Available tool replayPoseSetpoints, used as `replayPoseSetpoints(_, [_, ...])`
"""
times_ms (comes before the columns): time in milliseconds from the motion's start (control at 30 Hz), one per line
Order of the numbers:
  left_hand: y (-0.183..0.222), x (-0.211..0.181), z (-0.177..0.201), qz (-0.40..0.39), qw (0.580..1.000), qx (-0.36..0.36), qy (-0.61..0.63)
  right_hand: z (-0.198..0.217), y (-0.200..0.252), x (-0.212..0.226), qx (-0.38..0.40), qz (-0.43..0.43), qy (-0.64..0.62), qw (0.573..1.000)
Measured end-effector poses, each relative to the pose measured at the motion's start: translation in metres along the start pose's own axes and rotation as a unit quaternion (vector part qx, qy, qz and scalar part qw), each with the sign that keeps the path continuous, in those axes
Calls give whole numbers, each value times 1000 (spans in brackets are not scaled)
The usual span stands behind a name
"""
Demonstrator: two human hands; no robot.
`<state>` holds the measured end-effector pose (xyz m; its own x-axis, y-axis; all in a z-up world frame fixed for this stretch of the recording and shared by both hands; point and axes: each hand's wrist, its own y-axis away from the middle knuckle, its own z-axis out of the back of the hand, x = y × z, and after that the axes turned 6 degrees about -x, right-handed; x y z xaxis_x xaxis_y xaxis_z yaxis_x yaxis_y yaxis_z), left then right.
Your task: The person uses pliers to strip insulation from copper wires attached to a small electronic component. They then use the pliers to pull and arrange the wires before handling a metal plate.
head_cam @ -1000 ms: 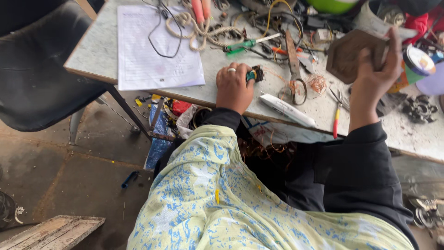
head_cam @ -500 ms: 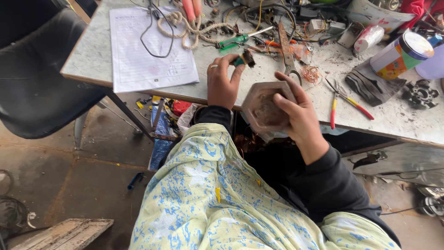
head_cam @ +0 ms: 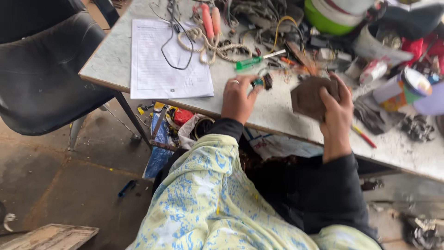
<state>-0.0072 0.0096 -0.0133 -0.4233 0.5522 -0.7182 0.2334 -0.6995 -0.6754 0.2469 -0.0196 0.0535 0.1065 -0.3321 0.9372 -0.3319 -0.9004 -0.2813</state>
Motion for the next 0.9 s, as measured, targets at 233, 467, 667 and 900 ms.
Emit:
replayPoseSetpoints(233, [4,-6,-7,-1,989,123,-85,1,39,39,35,26,-14,999])
replayPoseSetpoints(467, [0,-7,-6,14,986,136,-92,-12,5,70,14,324,115,939])
replayPoseSetpoints(667, [6,-1,-9,22,990,108,-82,-51,-12,12,85,494,285,817])
replayPoseSetpoints(900, [8,5,-16,-14,982,134,-132,-56,21,4,72,271,417,864])
